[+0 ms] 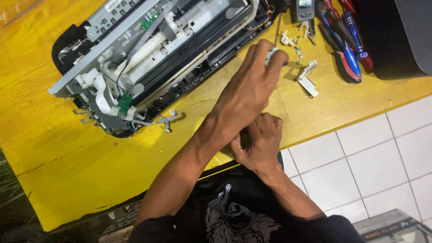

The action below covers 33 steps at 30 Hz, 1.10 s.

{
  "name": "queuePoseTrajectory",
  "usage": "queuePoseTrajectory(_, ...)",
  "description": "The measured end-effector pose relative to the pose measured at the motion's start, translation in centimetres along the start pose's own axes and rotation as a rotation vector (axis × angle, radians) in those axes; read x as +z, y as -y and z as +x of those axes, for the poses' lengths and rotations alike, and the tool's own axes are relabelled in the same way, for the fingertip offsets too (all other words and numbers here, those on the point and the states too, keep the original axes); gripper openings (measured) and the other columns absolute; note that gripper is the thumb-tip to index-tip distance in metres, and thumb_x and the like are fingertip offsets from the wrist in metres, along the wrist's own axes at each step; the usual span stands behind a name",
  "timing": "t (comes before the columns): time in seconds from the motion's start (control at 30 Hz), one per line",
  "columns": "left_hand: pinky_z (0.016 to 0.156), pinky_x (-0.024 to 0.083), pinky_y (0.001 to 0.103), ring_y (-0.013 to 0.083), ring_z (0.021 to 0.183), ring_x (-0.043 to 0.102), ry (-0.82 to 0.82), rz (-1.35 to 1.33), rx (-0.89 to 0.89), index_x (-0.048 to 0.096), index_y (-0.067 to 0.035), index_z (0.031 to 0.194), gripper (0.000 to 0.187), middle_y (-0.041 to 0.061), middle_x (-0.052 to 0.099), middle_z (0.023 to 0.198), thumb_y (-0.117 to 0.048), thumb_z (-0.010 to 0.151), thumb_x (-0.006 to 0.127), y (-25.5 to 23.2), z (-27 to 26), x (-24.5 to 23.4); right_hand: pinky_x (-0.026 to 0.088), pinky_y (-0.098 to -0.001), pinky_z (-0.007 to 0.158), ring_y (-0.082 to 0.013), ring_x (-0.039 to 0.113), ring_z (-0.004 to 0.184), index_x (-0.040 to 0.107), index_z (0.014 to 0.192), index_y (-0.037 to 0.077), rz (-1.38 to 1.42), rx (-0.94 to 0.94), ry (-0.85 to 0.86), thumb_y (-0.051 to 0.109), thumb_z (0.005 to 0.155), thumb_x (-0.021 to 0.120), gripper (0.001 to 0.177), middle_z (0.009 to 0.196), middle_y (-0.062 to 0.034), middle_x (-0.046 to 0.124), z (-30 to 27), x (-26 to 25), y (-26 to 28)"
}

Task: The person uses a screwdriver to tighten screws on the internal components of a disassembled electronic device. They manipulate wires and small parts within the device's chassis while working on a yellow table.

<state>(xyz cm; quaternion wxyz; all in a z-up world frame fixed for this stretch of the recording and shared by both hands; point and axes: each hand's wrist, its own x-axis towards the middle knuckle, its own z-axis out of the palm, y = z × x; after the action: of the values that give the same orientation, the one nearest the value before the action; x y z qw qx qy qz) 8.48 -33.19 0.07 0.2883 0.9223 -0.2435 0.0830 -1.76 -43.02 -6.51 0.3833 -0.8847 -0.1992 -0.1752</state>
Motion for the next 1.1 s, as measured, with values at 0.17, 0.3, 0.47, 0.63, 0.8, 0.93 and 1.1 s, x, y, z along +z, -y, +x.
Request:
queuePoseTrajectory(0.17,0.045,0.049,0.024,0.014,0.059,0.058,-0.001,-0.012,0.111,0.053,0.004,0.116,0.013,0.01,0.063,0.081,-0.006,0.108,0.05,-1.9,2.0,1.6,0.026,-0.0436,0.072,-0.0273,0.044,0.071,0.048,0.068,0.011,0.017,0.062,0.029,0.038,0.086,0.058,0.034,0.07,-0.008,0.048,-1.2,0.3,-1.0)
queuePoseTrajectory(0.3,0.032,0.041,0.035,0.0166,0.042,0.053,0.108,0.138,0.204,0.053,-0.004,0.113,0.019,0.008,0.06,0.069,-0.018,0.108,0.041,-4.4,4.6,4.9,0.026,-0.0425,0.07,-0.0255,0.043,0.072,0.048,0.07,0.011,0.019,0.12,0.022,0.041,0.087,0.057,0.035,0.071,-0.0068,0.047,-1.6,0.0,-0.8)
queuePoseTrajectory(0.47,0.074,0.049,0.039,0.0242,0.096,0.053,-0.047,0.368,0.347,0.066,-0.012,0.094,0.015,0.006,0.059,0.1,0.0,0.085,0.063,-4.6,5.8,10.5,0.026,-0.0412,0.069,-0.0235,0.041,0.072,0.048,0.074,0.011,0.043,0.163,0.033,0.045,0.087,0.056,0.037,0.072,-0.0053,0.045,-2.5,-0.9,-0.9)
queuePoseTrajectory(0.63,0.09,0.049,0.044,0.0283,0.102,0.057,-0.155,0.434,0.36,0.076,-0.015,0.093,0.013,0.002,0.067,0.094,-0.009,0.088,0.067,-4.4,5.7,11.2,0.027,-0.0399,0.067,-0.0215,0.039,0.073,0.048,0.077,0.011,0.08,0.2,0.05,0.049,0.088,0.055,0.04,0.073,-0.004,0.043,-2.7,-1.5,-1.4)
queuePoseTrajectory(0.8,0.107,0.046,0.05,0.0334,0.124,0.058,-0.128,0.383,0.246,0.074,-0.012,0.103,0.018,0.013,0.072,0.121,-0.011,0.086,0.071,-4.8,4.2,10.9,0.027,-0.0382,0.065,-0.0189,0.037,0.073,0.048,0.081,0.012,0.128,0.243,0.08,0.055,0.088,0.054,0.044,0.075,-0.0021,0.04,-3.3,-2.4,-1.8)
queuePoseTrajectory(0.93,0.109,0.045,0.051,0.031,0.135,0.047,0.102,0.342,0.208,0.076,-0.019,0.104,0.022,0.017,0.051,0.144,-0.014,0.082,0.075,-3.8,2.8,9.7,0.027,-0.0373,0.064,-0.0177,0.036,0.074,0.048,0.083,0.012,0.162,0.232,0.118,0.057,0.089,0.053,0.046,0.075,-0.0012,0.039,-3.3,-2.7,-1.8)
queuePoseTrajectory(1.1,0.142,0.019,0.076,0.0403,0.159,-0.007,0.256,0.26,0.25,0.038,-0.038,0.168,0.093,0.012,-0.013,0.164,-0.083,0.103,0.085,-3.3,0.4,7.4,0.027,-0.0356,0.062,-0.0151,0.033,0.074,0.048,0.088,0.012,0.179,0.26,0.149,0.062,0.089,0.052,0.051,0.077,0.0005,0.037,-2.7,-2.8,-1.7)
